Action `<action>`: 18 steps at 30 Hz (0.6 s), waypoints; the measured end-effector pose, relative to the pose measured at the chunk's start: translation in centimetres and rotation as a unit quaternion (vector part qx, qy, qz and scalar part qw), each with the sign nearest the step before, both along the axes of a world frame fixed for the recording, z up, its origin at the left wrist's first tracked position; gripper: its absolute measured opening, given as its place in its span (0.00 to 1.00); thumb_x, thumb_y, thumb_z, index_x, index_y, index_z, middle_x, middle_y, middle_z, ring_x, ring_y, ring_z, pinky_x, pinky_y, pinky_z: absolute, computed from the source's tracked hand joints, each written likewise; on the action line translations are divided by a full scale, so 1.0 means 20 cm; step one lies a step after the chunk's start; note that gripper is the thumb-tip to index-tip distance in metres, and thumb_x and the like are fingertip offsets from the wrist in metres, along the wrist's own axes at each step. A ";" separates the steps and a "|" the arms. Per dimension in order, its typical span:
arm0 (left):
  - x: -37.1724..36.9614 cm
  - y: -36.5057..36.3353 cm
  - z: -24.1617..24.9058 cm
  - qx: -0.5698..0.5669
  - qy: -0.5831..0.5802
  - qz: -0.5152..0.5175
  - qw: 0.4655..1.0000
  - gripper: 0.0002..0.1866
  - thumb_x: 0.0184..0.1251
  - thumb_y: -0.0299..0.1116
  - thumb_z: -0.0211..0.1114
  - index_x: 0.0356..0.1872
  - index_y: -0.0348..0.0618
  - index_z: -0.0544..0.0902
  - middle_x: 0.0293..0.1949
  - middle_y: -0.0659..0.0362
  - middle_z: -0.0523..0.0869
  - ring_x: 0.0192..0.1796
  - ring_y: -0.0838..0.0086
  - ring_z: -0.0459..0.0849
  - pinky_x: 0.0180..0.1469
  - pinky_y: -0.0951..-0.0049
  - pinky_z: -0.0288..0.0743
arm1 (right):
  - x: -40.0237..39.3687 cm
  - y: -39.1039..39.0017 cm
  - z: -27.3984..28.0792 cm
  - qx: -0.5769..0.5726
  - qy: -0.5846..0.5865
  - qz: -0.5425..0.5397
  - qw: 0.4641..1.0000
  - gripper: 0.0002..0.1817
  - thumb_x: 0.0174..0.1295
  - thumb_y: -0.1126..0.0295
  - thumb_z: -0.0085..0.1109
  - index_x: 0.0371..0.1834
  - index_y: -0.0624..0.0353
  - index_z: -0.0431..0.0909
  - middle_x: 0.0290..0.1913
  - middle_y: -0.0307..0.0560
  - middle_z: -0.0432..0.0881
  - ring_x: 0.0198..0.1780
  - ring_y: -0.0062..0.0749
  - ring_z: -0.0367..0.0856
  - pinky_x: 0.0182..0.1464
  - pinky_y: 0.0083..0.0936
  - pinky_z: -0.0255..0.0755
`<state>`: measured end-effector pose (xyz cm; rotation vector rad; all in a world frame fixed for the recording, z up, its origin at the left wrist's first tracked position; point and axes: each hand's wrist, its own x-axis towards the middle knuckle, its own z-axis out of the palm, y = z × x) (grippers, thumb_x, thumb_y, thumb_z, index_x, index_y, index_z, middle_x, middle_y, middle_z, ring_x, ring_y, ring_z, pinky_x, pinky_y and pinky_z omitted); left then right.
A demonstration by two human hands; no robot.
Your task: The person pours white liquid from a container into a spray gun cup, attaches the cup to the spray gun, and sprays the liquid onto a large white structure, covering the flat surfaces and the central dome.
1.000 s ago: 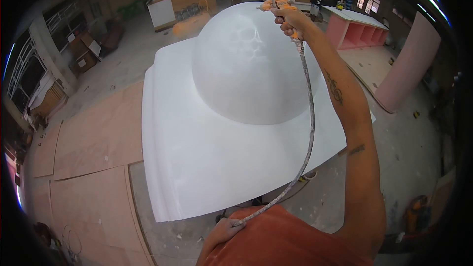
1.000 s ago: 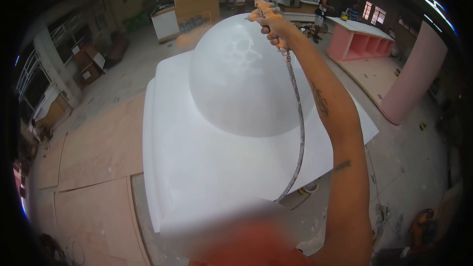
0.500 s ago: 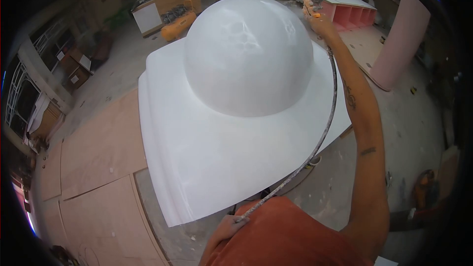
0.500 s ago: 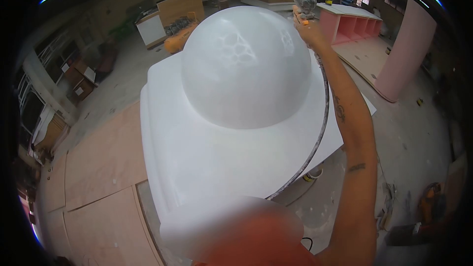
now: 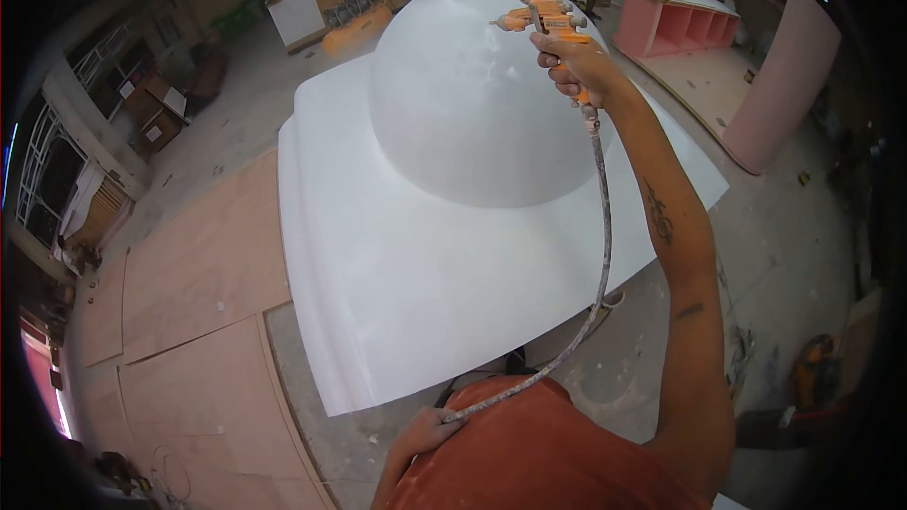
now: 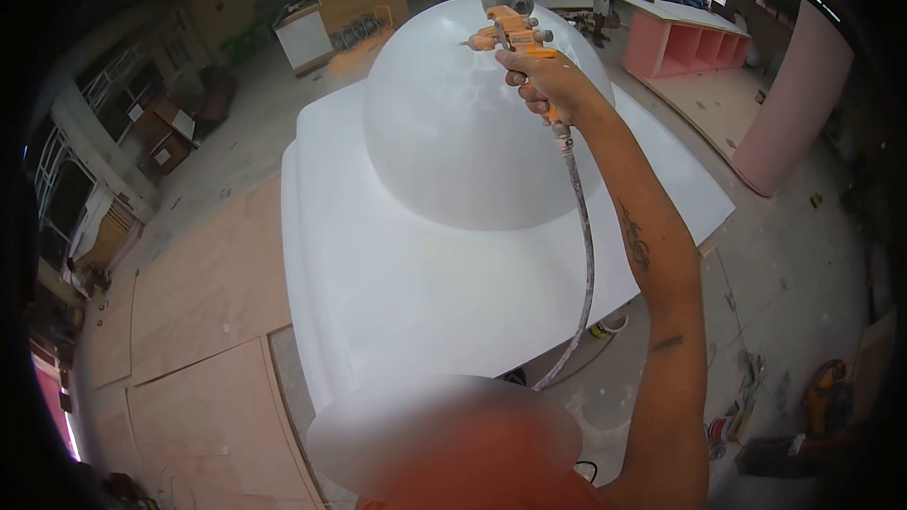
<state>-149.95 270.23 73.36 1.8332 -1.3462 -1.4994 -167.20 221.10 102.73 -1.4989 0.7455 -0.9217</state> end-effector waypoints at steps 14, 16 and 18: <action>0.08 -0.04 0.01 0.026 0.012 0.020 0.999 0.22 0.72 0.51 0.65 0.39 0.38 0.89 0.22 0.49 0.84 0.25 0.68 0.79 0.35 0.65 0.74 | -0.44 -0.25 -0.24 -0.138 0.256 -0.359 0.887 0.21 0.68 0.52 0.62 0.44 0.63 0.83 0.36 0.47 0.84 0.30 0.33 0.81 0.32 0.29 0.73; 0.09 -0.01 0.01 0.029 0.020 0.043 0.998 0.22 0.72 0.51 0.66 0.39 0.38 0.89 0.23 0.48 0.84 0.25 0.70 0.79 0.35 0.65 0.74 | -0.44 -0.25 -0.25 -0.157 0.306 -0.366 0.865 0.24 0.67 0.50 0.62 0.56 0.57 0.81 0.45 0.52 0.88 0.41 0.43 0.87 0.44 0.35 0.78; 0.08 0.00 0.08 0.034 0.007 0.043 0.999 0.23 0.72 0.51 0.66 0.39 0.37 0.89 0.22 0.49 0.84 0.25 0.69 0.79 0.35 0.65 0.75 | -0.40 -0.16 -0.20 -0.133 0.314 -0.340 0.877 0.27 0.67 0.49 0.63 0.64 0.51 0.79 0.50 0.53 0.89 0.45 0.46 0.87 0.48 0.37 0.78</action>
